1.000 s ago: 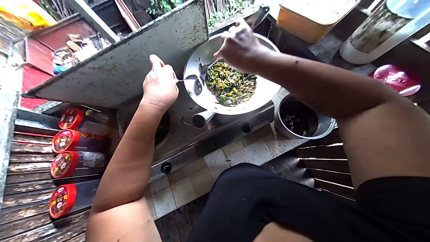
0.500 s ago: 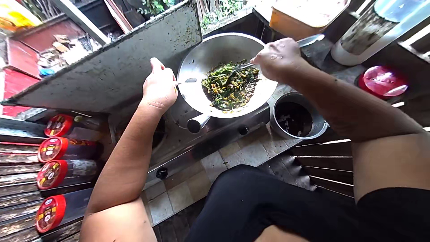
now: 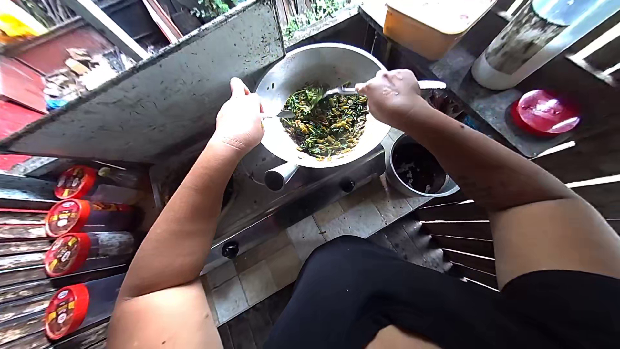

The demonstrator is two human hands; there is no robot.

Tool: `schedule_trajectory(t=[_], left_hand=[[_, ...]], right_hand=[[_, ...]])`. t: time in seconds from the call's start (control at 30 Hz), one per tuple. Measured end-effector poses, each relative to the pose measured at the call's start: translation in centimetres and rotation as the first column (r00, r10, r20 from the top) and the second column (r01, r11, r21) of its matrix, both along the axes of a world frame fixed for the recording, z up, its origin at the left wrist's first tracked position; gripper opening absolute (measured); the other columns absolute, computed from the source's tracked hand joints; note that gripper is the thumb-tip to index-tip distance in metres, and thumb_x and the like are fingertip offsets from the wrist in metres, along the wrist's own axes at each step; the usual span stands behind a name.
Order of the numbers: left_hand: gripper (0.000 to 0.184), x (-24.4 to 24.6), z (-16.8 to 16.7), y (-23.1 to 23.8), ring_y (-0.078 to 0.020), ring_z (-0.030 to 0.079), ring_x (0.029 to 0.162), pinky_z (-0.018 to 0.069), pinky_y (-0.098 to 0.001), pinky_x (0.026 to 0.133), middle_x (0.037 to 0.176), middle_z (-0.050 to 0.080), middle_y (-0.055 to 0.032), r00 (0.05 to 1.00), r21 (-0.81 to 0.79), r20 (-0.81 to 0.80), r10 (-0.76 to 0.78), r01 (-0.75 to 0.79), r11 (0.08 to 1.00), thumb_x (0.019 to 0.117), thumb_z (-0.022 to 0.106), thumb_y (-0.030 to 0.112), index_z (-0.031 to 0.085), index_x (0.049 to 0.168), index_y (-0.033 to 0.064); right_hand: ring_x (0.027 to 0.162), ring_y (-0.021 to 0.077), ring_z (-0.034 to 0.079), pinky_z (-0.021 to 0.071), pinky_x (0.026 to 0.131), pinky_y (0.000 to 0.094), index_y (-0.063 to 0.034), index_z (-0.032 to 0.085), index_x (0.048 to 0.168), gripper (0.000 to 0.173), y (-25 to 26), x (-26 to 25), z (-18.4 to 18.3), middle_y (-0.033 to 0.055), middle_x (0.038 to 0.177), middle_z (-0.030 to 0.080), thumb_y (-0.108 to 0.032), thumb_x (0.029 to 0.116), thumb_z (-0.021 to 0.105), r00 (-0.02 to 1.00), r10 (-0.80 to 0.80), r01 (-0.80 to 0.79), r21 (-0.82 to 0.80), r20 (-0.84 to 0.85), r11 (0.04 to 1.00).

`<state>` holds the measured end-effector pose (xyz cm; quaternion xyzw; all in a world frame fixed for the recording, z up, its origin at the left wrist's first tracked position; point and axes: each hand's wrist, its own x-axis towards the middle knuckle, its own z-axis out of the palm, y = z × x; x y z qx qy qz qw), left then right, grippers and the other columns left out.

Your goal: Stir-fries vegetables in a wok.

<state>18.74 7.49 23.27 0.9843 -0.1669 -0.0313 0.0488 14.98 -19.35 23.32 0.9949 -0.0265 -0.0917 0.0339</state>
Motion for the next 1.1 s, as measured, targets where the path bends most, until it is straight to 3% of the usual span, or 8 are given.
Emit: schedule_trajectory(t=[0.2,0.33,0.43,0.63,0.77,0.83,0.93,1.1], left_hand=[[0.017,0.6,-0.6,-0.8,-0.0422,0.065,0.108,0.0561,-0.0548,0.088,0.14,0.046,-0.0271,0.999,0.013,-0.015,-0.041,0.041,0.999,0.0999,0.06,0.007,0.064,0.11,-0.0064],[0.017,1.0,-0.8,-2.2,-0.0412,0.064,0.109,0.056,-0.0537,0.089,0.141,0.045,-0.0264,0.998,0.053,-0.042,-0.051,0.053,0.997,0.0997,0.059,0.006,0.064,0.111,-0.0058],[0.018,1.0,-0.4,-2.4,-0.0413,0.063,0.11,0.0559,-0.054,0.089,0.141,0.044,-0.0258,0.998,0.069,-0.047,-0.051,0.054,0.996,0.0992,0.06,0.006,0.064,0.112,-0.0059],[0.017,0.5,-0.5,-1.8,-0.0414,0.064,0.108,0.0567,-0.0538,0.087,0.139,0.046,-0.0258,0.999,0.119,-0.045,-0.027,0.032,0.992,0.1,0.059,0.006,0.065,0.111,-0.0059],[0.016,0.1,-0.3,-0.5,-0.0436,0.064,0.106,0.0556,-0.0558,0.087,0.136,0.047,-0.0285,0.999,0.069,-0.014,-0.036,0.037,0.997,0.0987,0.061,0.005,0.065,0.108,-0.0081],[0.017,-0.2,-0.3,-0.3,-0.044,0.064,0.109,0.0555,-0.0566,0.088,0.139,0.047,-0.0284,1.0,0.067,-0.028,-0.009,0.011,0.998,0.099,0.061,0.006,0.065,0.108,-0.0073],[0.017,-0.5,-0.2,-0.3,-0.0441,0.064,0.109,0.0553,-0.058,0.088,0.139,0.046,-0.0284,1.0,0.042,-0.026,0.016,-0.015,0.999,0.0992,0.061,0.007,0.066,0.108,-0.0066],[0.015,-1.3,-0.1,0.9,-0.0436,0.064,0.108,0.0554,-0.0575,0.088,0.136,0.049,-0.0277,0.999,0.022,-0.003,0.032,-0.032,0.999,0.0993,0.062,0.007,0.067,0.105,-0.0059]], right_hand=[[0.102,0.0445,0.068,0.0496,0.075,0.0628,-0.0138,0.076,0.118,0.031,-1.9,-5.8,4.3,0.0215,0.107,0.071,-0.006,0.1032,0.05,0.998,0.047,-0.044,-0.073,0.036,0.996],[0.104,0.0448,0.067,0.051,0.077,0.0602,-0.0224,0.07,0.134,0.045,-0.3,-4.4,2.5,0.0235,0.116,0.068,0.0,0.1005,0.05,0.998,0.052,-0.055,-0.074,-0.044,0.996],[0.103,0.0449,0.068,0.0509,0.077,0.0614,-0.026,0.071,0.132,0.044,-1.4,-4.7,3.1,0.0227,0.114,0.07,-0.003,0.1015,0.05,0.997,0.054,-0.053,-0.021,0.062,0.998],[0.107,0.0469,0.066,0.0511,0.083,0.0614,-0.0204,0.067,0.137,0.046,0.4,-3.3,0.0,0.0265,0.118,0.067,0.002,0.1006,0.049,0.988,0.152,-0.151,0.069,0.003,0.986],[0.107,0.0457,0.067,0.05,0.082,0.0641,-0.0171,0.074,0.126,0.037,-0.8,-4.0,3.7,0.0228,0.112,0.071,-0.004,0.1009,0.05,0.992,0.085,-0.09,0.046,0.093,0.995],[0.106,0.0482,0.066,0.0489,0.081,0.0645,-0.007,0.074,0.117,0.028,0.3,-2.6,4.3,0.0268,0.111,0.069,-0.002,0.0995,0.052,0.984,0.093,-0.094,-0.001,0.149,0.996],[0.111,0.0504,0.063,0.0457,0.091,0.0646,0.0005,0.072,0.113,0.023,3.7,0.4,2.5,0.0317,0.116,0.065,0.002,0.099,0.054,0.943,0.247,-0.251,-0.009,0.224,0.968],[0.104,0.0452,0.064,0.0473,0.089,0.0568,0.0015,0.066,0.129,0.037,6.7,4.3,-1.9,0.0295,0.112,0.064,0.01,0.0973,0.05,0.822,0.498,-0.48,-0.134,0.276,0.867]])
